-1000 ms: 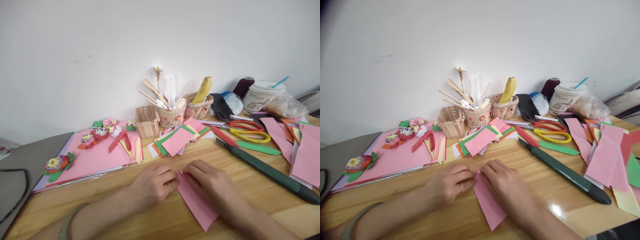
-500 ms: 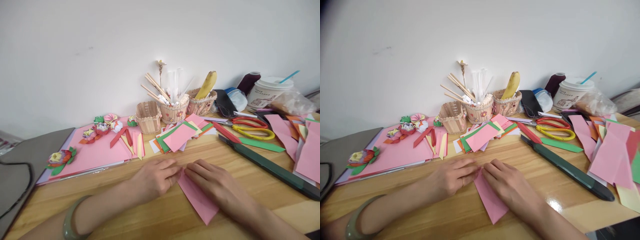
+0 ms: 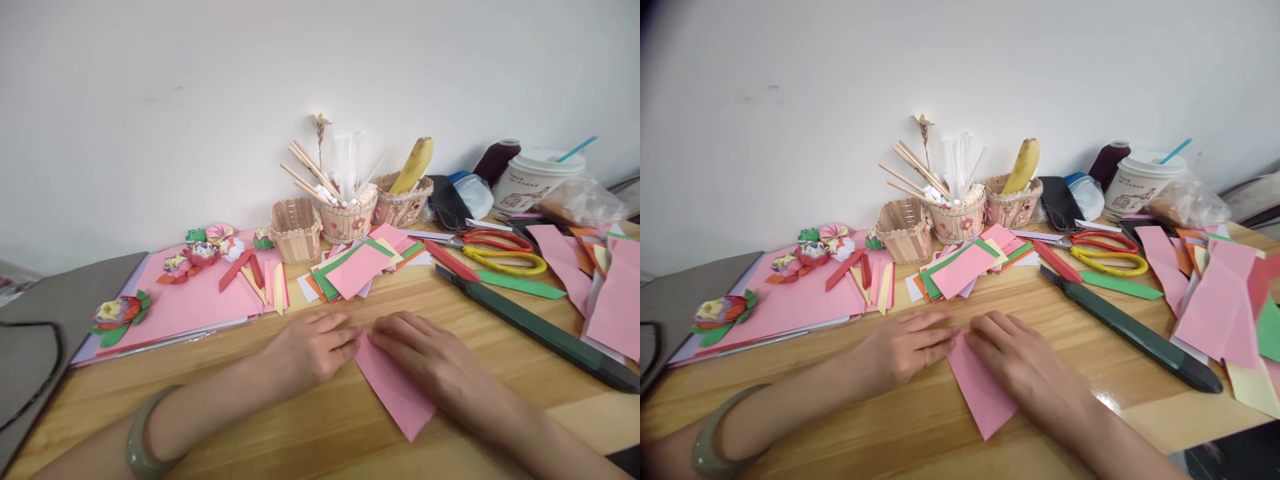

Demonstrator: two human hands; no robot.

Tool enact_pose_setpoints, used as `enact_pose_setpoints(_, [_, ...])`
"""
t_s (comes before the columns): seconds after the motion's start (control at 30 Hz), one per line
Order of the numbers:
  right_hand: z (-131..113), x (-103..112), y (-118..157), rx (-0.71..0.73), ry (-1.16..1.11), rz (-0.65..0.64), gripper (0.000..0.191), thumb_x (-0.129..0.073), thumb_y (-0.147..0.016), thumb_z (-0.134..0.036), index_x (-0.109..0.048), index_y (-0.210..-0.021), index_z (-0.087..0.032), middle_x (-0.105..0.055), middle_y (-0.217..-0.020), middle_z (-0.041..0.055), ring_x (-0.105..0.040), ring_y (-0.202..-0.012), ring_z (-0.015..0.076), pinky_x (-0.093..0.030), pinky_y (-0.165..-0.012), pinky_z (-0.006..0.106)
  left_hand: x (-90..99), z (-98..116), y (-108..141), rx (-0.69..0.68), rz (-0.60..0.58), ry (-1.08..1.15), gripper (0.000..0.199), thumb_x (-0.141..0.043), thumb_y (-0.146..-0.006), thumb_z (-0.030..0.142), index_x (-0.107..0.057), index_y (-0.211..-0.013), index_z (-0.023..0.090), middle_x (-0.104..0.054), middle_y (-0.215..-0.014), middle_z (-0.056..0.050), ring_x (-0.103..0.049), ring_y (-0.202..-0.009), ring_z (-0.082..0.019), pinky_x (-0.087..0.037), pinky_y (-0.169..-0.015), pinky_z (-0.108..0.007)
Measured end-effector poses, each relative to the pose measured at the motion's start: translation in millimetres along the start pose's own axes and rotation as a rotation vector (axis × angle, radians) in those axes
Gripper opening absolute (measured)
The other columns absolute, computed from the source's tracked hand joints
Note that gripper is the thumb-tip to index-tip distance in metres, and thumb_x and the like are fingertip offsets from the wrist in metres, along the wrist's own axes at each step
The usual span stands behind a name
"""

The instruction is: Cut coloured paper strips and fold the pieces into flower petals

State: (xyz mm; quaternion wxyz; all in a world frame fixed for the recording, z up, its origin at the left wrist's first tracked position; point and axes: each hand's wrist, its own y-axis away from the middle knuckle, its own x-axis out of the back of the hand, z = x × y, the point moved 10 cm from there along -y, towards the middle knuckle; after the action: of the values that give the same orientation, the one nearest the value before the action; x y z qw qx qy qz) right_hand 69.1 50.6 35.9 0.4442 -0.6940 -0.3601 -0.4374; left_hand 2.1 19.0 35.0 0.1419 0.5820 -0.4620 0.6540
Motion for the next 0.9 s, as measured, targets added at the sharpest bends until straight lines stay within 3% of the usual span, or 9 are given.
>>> enact_pose_setpoints(0.1, [12,6,10,-0.046,0.016,0.057,0.026,-0.044,-0.091,-0.013,-0.06,-0.11,-0.019,-0.061,-0.102,0.0107,-0.055,-0.096,0.0228,-0.049,-0.078,0.041,2.7,-1,-1,0.011,0.021,0.029,0.027,-0.039,-0.096,0.011,-0.065,-0.105,0.01,-0.069,-0.108,-0.008,-0.058,-0.109,-0.022,-0.049,-0.092,-0.038])
enact_pose_setpoints(0.2, [19,20,23,-0.122,0.053,0.138,0.025,-0.044,-0.089,-0.012,-0.065,-0.099,-0.022,-0.061,-0.101,0.0097,-0.058,-0.093,0.0218,-0.051,-0.074,0.038,10.0,-2,-5,0.03,0.082,0.082,0.03,-0.037,-0.096,0.011,-0.067,-0.099,0.011,-0.07,-0.104,-0.006,-0.059,-0.104,-0.022,-0.05,-0.09,-0.037])
enact_pose_setpoints(0.3, [11,30,28,-0.156,0.046,0.182,0.026,-0.042,-0.088,-0.013,-0.064,-0.101,-0.022,-0.063,-0.102,0.0095,-0.061,-0.091,0.0197,-0.052,-0.073,0.034,15.1,-2,-9,0.055,0.115,0.12,0.027,-0.041,-0.094,0.011,-0.068,-0.092,0.01,-0.071,-0.096,-0.007,-0.06,-0.093,-0.02,-0.051,-0.084,-0.036])
enact_pose_setpoints(0.47, [-19,16,22,0.026,0.04,0.08,0.028,-0.044,-0.089,-0.014,-0.063,-0.109,-0.018,-0.069,-0.102,0.0075,-0.062,-0.096,0.0203,-0.053,-0.082,0.035,22.7,-2,-8,0.084,0.158,0.207,0.019,-0.049,-0.087,0.008,-0.067,-0.09,0.01,-0.069,-0.084,-0.006,-0.057,-0.085,-0.021,-0.051,-0.077,-0.037])
enact_pose_setpoints(0.63, [-7,8,25,0.114,0.012,0.009,0.034,-0.036,-0.095,-0.017,-0.062,-0.116,-0.02,-0.064,-0.12,0.0068,-0.055,-0.116,0.0209,-0.047,-0.097,0.04,20.6,-25,-4,0.288,0.16,0.444,0.018,-0.047,-0.087,0.009,-0.065,-0.09,0.011,-0.067,-0.079,-0.007,-0.058,-0.091,-0.019,-0.051,-0.08,-0.03])
enact_pose_setpoints(0.77, [0,7,21,0.144,-0.028,-0.077,0.035,-0.038,-0.095,-0.018,-0.058,-0.123,-0.02,-0.059,-0.127,0.0075,-0.04,-0.129,0.0198,-0.037,-0.106,0.04,17.6,-17,-8,0.178,0.143,0.465,0.019,-0.047,-0.089,0.009,-0.064,-0.083,0.016,-0.067,-0.086,-0.005,-0.056,-0.095,-0.018,-0.048,-0.087,-0.031])
enact_pose_setpoints(0.9, [-1,8,12,0.188,-0.01,-0.124,0.035,-0.033,-0.096,-0.015,-0.06,-0.119,-0.016,-0.058,-0.129,0.0097,-0.037,-0.132,0.019,-0.035,-0.107,0.04,12.6,-11,-6,0.098,0.155,0.371,0.02,-0.049,-0.091,0.014,-0.067,-0.086,0.019,-0.066,-0.1,-0.004,-0.051,-0.107,-0.021,-0.044,-0.092,-0.035])
